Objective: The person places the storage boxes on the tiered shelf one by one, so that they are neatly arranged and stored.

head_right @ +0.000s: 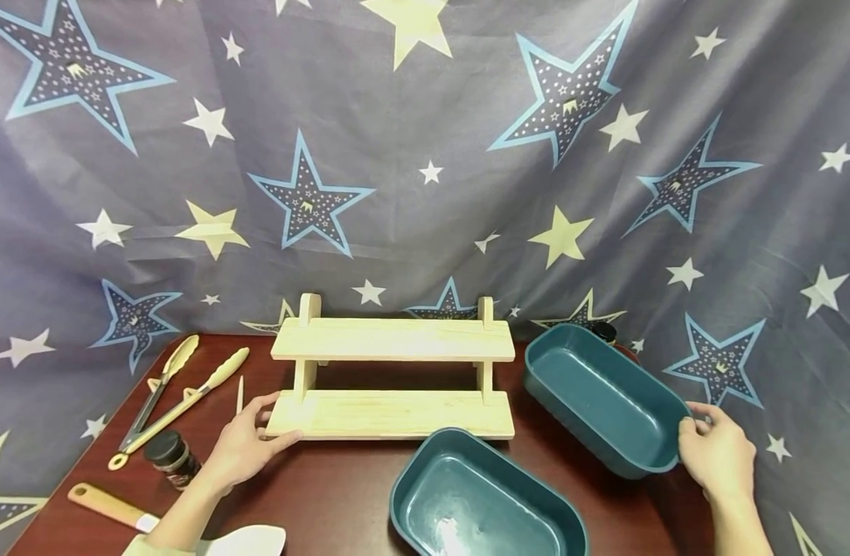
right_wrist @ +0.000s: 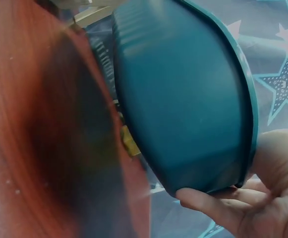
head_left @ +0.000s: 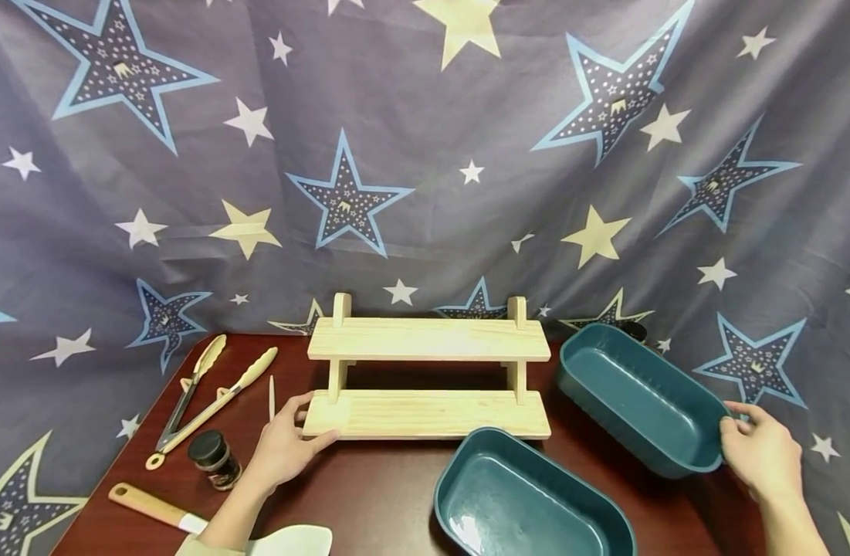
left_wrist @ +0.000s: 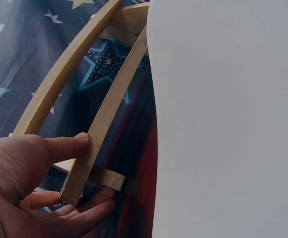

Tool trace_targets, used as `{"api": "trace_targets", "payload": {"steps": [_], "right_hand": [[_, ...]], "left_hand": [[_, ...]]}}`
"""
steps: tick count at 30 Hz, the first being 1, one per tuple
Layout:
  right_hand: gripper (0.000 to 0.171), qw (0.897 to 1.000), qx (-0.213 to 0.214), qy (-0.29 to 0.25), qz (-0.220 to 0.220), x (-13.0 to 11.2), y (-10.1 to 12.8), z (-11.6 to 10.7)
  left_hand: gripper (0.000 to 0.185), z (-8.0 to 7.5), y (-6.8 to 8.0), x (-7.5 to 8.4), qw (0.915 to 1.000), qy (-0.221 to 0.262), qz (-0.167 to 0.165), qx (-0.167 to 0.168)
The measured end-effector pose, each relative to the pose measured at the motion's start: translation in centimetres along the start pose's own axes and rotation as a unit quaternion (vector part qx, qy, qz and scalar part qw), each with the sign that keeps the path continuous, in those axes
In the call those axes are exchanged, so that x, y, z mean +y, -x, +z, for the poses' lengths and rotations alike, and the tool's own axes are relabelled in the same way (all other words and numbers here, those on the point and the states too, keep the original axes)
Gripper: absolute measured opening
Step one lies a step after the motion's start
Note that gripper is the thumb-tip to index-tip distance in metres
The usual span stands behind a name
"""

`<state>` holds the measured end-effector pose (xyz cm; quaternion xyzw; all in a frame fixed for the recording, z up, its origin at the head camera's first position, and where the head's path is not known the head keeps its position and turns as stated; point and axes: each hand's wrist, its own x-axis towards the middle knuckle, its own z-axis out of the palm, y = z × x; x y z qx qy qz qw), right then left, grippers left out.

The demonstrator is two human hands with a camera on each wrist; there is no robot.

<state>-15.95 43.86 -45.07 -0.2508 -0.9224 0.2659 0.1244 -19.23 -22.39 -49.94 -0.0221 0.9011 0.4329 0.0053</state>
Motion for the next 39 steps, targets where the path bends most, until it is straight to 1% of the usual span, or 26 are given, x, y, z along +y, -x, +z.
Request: {"api": "trace_targets", "payload": {"steps": [4,7,12,14,18,21,24,30,36,39], "right_hand": [[0.049,1.0,0.002,-0.006,-0.003,-0.5,0.0,-0.8],[0.05,1.0,0.007,-0.011,-0.013,-0.8,0.0,-1.5],[0.047,0.998,0.036,-0.013,-0.041,-1.2,-0.3,-2.1],[0.046,0.998,0.048,-0.01,-0.04,-1.5,-0.4,-2.2],[0.047,0.998,0.059,-0.002,-0.028,-2.1,-0.6,-2.6],[0.048,0.998,0.058,-0.011,-0.031,-2.6,-0.6,-2.9],[0.046,0.997,0.06,-0.016,-0.044,-3.1,-0.7,-3.2],[0.044,0.996,0.059,0.003,-0.074,-4.2,-1.1,-3.8],[0.045,0.993,0.043,-0.019,-0.109,-5.3,-1.4,-4.2],[0.046,0.992,0.043,-0.028,-0.114,-6.1,-1.5,-4.3]], "left_hand": [[0.089,0.1,-0.1,0.0,1.0,-0.001,-0.005,-0.001],[0.089,0.1,-0.2,0.1,1.0,0.002,-0.003,-0.004],[0.09,0.2,-0.2,0.2,0.9999,0.011,-0.003,-0.001],[0.09,0.3,-0.3,0.2,0.9999,0.012,-0.003,0.0],[0.09,0.6,-0.2,0.2,0.9999,0.016,-0.002,-0.001],[0.089,0.7,-0.1,0.1,0.9998,0.018,-0.004,0.001],[0.089,0.5,0.0,0.1,0.9998,0.018,-0.005,0.002],[0.091,0.2,0.1,0.1,0.9998,0.018,-0.008,-0.003],[0.09,0.0,0.2,0.1,0.9997,0.02,-0.014,-0.004],[0.09,0.0,0.1,0.0,0.9996,0.022,-0.015,-0.004]]}}
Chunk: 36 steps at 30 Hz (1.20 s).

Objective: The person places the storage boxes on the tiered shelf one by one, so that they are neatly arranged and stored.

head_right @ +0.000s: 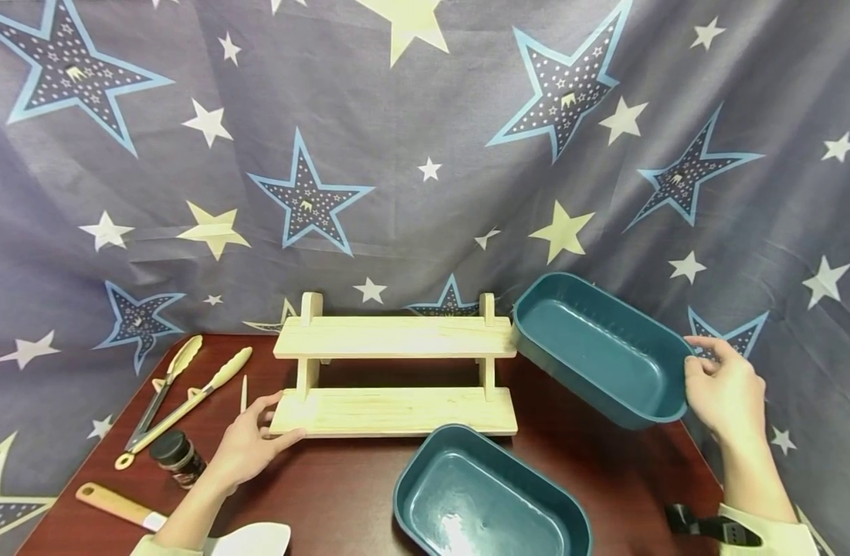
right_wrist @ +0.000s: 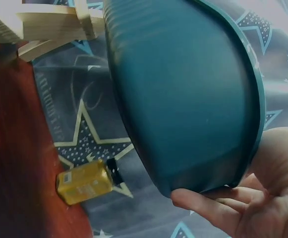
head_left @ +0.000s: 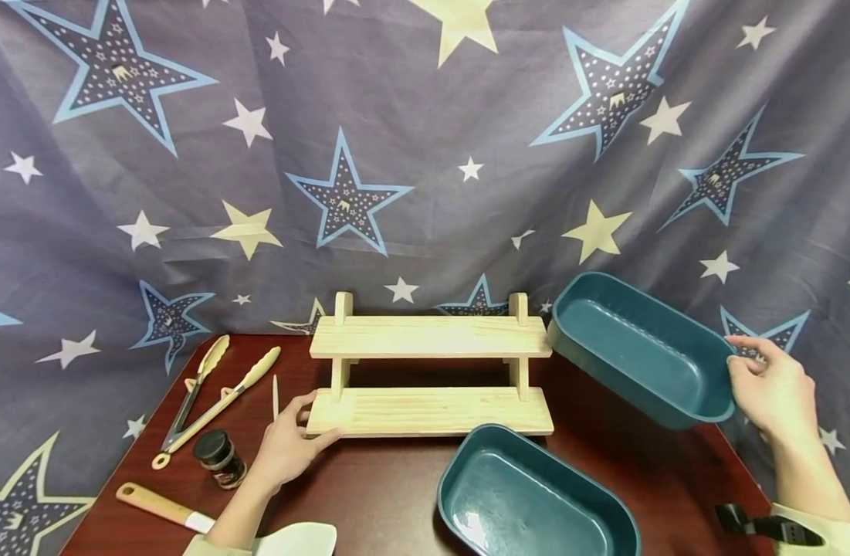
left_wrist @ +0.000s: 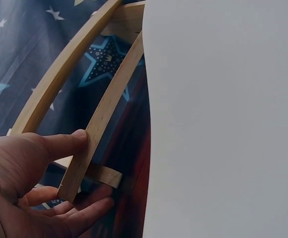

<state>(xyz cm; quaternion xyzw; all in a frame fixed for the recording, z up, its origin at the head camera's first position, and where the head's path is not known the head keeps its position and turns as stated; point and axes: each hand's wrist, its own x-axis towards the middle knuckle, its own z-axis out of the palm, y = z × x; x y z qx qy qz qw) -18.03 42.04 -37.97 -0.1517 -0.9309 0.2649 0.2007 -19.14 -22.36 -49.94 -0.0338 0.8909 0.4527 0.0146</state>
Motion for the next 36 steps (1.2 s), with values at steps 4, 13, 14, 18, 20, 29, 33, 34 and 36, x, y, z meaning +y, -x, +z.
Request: {"api": "trace_targets", "payload": {"steps": [4,13,14,18,20,29,33,34,36], "right_hand": [[0.047,1.0,-0.001,-0.016,-0.006,-1.2,-0.5,0.1],[0.045,0.999,-0.019,-0.024,-0.029,-3.4,-0.9,1.2],[0.046,0.999,-0.022,-0.027,-0.032,-3.6,-1.0,1.2],[0.044,0.998,-0.027,-0.035,-0.046,-4.6,-1.3,1.1],[0.043,0.997,-0.027,-0.038,-0.054,-5.1,-1.5,1.1],[0.041,0.994,-0.032,-0.062,-0.084,-7.3,-2.1,1.8],[0.039,0.992,-0.038,-0.063,-0.099,-8.2,-2.3,2.1],[0.039,0.992,-0.041,-0.064,-0.099,-8.4,-2.3,2.2],[0.04,0.992,-0.047,-0.066,-0.096,-8.8,-2.3,2.4]], "left_hand": [[0.09,0.0,-0.1,-0.1,1.0,0.002,0.001,0.002],[0.089,-0.2,0.1,-0.1,1.0,0.004,-0.004,0.001],[0.089,-0.1,0.1,-0.1,1.0,0.004,-0.003,0.001],[0.089,-0.1,-0.1,-0.2,1.0,0.002,0.001,0.001],[0.089,0.0,-0.1,-0.2,1.0,0.002,0.001,0.002],[0.089,0.0,-0.2,-0.3,1.0,0.002,0.003,0.006],[0.089,0.0,-0.1,-0.3,1.0,0.003,0.003,0.008],[0.089,0.0,-0.1,-0.3,1.0,0.003,0.003,0.008],[0.089,0.0,-0.1,-0.3,1.0,0.003,0.003,0.008]]}}
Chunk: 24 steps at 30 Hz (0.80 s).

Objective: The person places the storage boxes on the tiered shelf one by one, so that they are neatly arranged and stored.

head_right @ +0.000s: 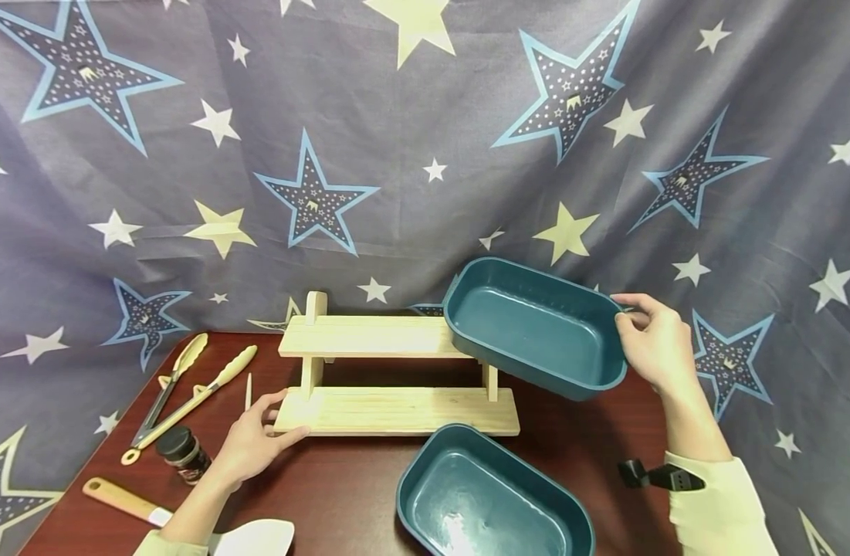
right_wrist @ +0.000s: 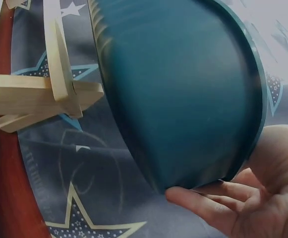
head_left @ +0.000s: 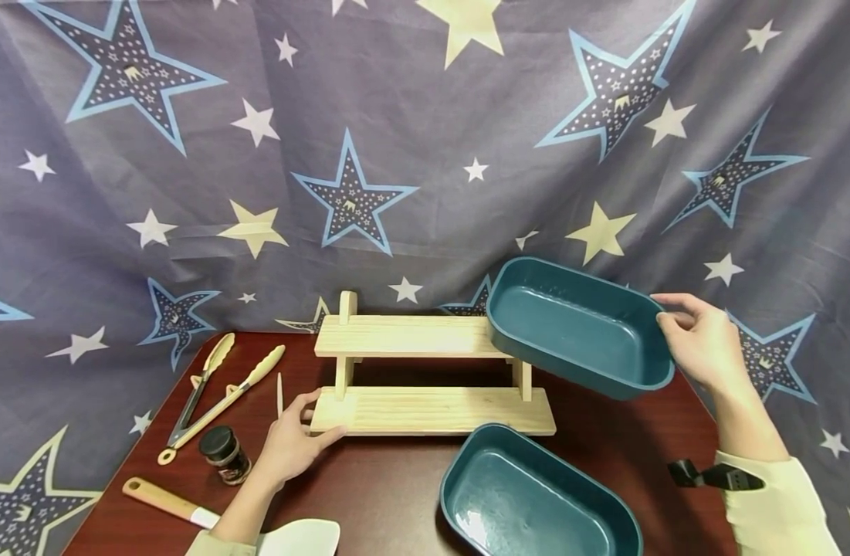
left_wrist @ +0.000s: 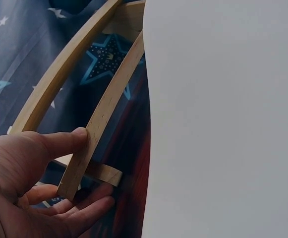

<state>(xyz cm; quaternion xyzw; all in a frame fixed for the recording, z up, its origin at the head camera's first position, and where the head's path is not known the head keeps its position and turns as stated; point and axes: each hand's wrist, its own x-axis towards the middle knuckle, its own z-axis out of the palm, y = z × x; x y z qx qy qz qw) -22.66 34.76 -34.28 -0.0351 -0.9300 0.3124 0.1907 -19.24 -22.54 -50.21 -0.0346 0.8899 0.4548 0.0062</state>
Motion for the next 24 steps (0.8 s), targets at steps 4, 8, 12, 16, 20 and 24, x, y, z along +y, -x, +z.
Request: {"api": "trace_targets", "payload": {"steps": [4,8,12,16,20,24], "right_hand": [[0.04,1.0,-0.011,-0.019,0.008,-0.6,-0.2,0.5],[0.04,0.999,-0.018,-0.027,0.002,-1.1,-0.5,1.1],[0.039,0.999,-0.025,-0.026,-0.008,-1.7,-0.7,1.7],[0.037,0.999,-0.028,-0.031,-0.019,-2.3,-0.9,2.5],[0.035,0.998,-0.032,-0.036,-0.026,-3.0,-1.2,3.3],[0.034,0.998,-0.036,-0.037,-0.027,-4.0,-1.6,4.1]], "left_hand": [[0.089,0.0,0.0,0.1,1.0,-0.002,0.002,0.0],[0.088,-0.1,0.1,0.2,1.0,0.0,-0.001,-0.001],[0.089,-0.1,0.1,0.2,1.0,0.003,-0.006,-0.004],[0.089,0.0,0.2,0.1,0.9999,0.004,-0.009,-0.007],[0.09,0.0,0.0,-0.1,0.9999,0.006,-0.008,-0.01],[0.091,0.0,-0.1,-0.4,0.9999,0.009,-0.005,-0.013]]}}
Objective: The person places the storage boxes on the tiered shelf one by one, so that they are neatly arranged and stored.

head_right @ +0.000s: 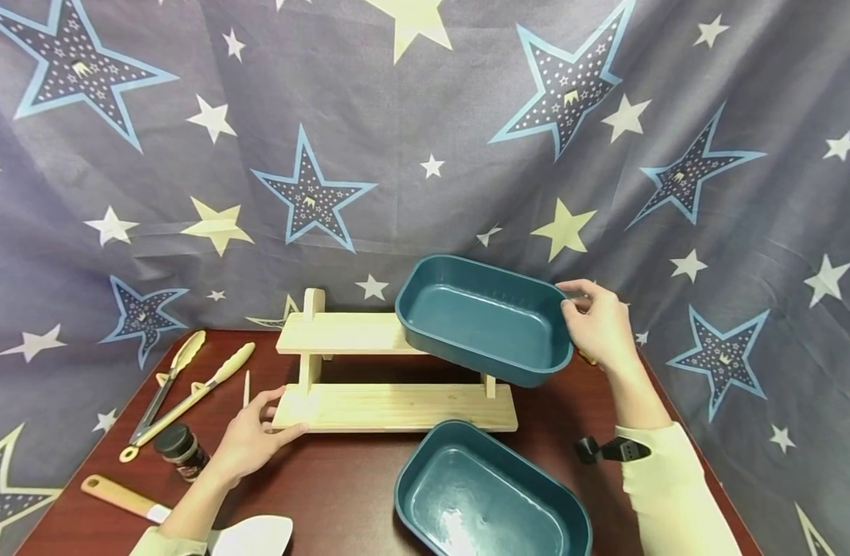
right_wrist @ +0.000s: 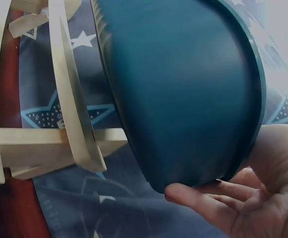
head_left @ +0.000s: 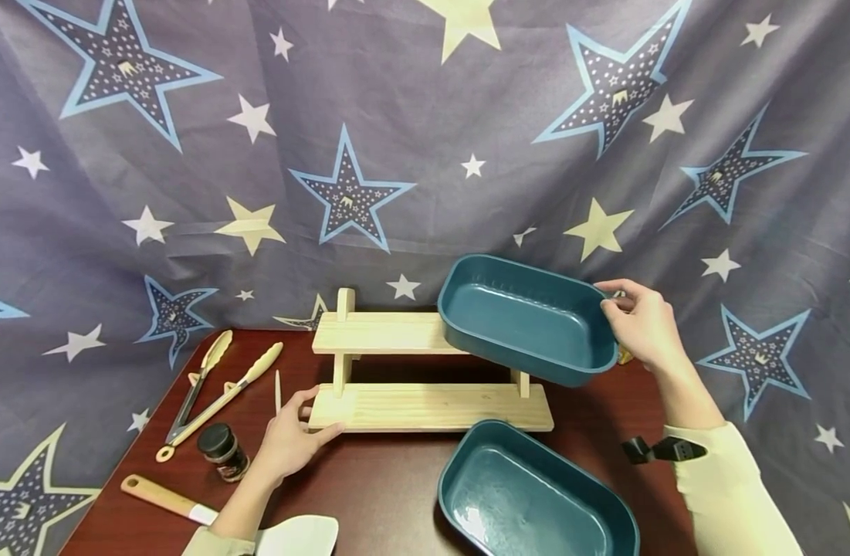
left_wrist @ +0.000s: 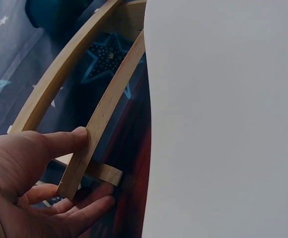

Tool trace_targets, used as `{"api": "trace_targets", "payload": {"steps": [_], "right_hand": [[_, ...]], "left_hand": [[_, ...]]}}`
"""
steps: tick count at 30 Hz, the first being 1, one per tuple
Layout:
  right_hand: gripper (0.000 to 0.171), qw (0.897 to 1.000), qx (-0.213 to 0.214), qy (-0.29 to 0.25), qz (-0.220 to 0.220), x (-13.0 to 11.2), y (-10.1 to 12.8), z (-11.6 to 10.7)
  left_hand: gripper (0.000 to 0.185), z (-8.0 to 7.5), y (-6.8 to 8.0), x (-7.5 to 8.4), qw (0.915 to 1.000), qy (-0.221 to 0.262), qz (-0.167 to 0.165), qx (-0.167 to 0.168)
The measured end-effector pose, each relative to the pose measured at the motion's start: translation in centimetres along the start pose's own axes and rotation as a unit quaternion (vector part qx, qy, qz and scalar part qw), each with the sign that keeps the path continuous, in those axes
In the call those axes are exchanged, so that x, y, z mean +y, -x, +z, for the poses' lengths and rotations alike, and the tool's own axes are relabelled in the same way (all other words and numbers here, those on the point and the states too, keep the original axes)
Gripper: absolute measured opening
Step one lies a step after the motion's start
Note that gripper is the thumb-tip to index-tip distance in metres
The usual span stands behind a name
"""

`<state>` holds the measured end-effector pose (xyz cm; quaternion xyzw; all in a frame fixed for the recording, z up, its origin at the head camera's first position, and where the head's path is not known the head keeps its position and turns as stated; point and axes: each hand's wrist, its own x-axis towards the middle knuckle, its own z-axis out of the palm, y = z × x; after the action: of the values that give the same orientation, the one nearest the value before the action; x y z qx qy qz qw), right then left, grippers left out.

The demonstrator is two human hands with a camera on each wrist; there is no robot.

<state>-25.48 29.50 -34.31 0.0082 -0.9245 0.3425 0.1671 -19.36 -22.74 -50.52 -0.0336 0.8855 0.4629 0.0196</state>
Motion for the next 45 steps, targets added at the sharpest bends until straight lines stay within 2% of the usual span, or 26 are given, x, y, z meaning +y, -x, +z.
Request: {"api": "trace_targets", "payload": {"steps": [7,12,20,35,45], "right_hand": [[0.033,1.0,-0.015,0.0,-0.01,-1.7,-1.3,1.5],[0.033,0.999,-0.026,-0.014,-0.016,-2.4,-2.0,2.4],[0.033,0.996,-0.05,-0.066,-0.013,-3.3,-2.6,3.4],[0.031,0.995,-0.064,-0.071,0.003,-4.8,-3.4,5.6],[0.029,0.996,-0.07,-0.061,-0.008,-5.6,-4.0,7.0]], "left_hand": [[0.091,-0.1,-0.1,-0.4,1.0,0.002,-0.009,-0.002],[0.092,-0.1,0.0,-0.3,1.0,0.004,-0.004,-0.003],[0.091,0.1,-0.2,-0.1,0.9999,0.005,-0.008,-0.004],[0.091,-0.1,0.1,-0.2,0.9998,-0.006,-0.016,-0.005],[0.09,-0.1,-0.1,0.1,0.9999,-0.006,-0.013,-0.004]]}}
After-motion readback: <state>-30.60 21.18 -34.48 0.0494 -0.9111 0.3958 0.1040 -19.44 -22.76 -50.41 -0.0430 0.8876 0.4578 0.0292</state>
